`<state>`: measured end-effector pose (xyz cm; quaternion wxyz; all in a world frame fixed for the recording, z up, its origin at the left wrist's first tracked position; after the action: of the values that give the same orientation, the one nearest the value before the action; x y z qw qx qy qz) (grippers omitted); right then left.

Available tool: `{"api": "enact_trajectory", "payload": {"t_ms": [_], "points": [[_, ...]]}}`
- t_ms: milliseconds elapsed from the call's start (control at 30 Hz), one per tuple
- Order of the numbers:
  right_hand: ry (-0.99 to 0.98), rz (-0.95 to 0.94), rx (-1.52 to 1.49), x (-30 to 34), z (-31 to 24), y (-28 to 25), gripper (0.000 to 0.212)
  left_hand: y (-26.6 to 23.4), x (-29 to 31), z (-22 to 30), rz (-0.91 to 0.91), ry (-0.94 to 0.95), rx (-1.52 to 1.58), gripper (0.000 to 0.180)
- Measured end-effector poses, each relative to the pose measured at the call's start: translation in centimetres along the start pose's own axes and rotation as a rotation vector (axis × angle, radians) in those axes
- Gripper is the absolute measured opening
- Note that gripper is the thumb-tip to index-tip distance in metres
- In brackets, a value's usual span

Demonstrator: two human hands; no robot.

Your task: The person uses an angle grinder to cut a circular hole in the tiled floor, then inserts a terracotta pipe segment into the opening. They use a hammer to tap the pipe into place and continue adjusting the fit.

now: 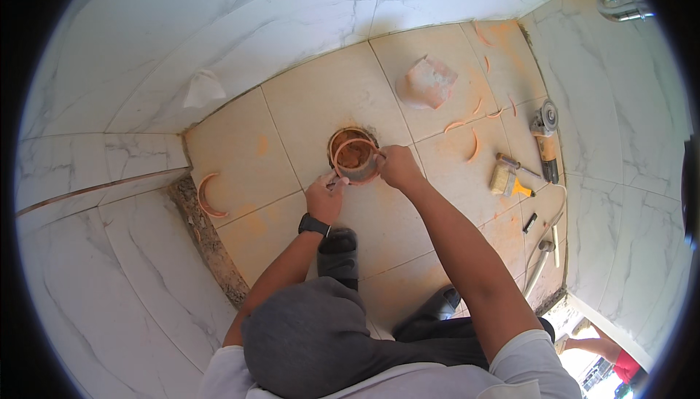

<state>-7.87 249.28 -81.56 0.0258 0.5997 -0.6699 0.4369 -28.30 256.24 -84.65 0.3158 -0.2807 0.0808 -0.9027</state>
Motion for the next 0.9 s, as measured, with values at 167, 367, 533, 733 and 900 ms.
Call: {"api": "enact_trajectory", "payload": {"t_ms": [167,367,533,733,900], "points": [[-0.022,-0.157,0.140,-0.9,0.0,-0.3,0.028,0.6,-0.5,-1.1,-0.017,-0.043,0.088,0.036],[0.119,-0.074,-0.184,0.3,0.6,0.0,0.024,0.8,-0.7,-1.4,-0.024,-0.081,0.034,0.035],[0.089,-0.121,-0.025,0.0,0.2,0.2,0.022,1.1,0.0,-0.5,-0.017,-0.022,0.122,0.036],[0.014,-0.113,-0.156,0.8,1.0,0.7,0.021,1.0,0.5,0.3,-0.016,0.020,0.109,0.032],[-0.005,-0.109,-0.090,0.3,0.3,0.5,0.025,0.8,-0.5,-0.1,-0.110,-0.014,0.029,0.027]]}}
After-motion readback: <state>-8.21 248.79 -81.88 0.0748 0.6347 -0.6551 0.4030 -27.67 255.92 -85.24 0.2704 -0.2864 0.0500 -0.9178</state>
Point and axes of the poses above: each hand's wrist, its own x-axis away from the middle knuckle, its own y-axis out of the palm, z = x × y, the point moved 5 cm from there along -x, towards the middle knuckle, and after that the axes turned 15 degrees about -z, right-handed, at the moved point
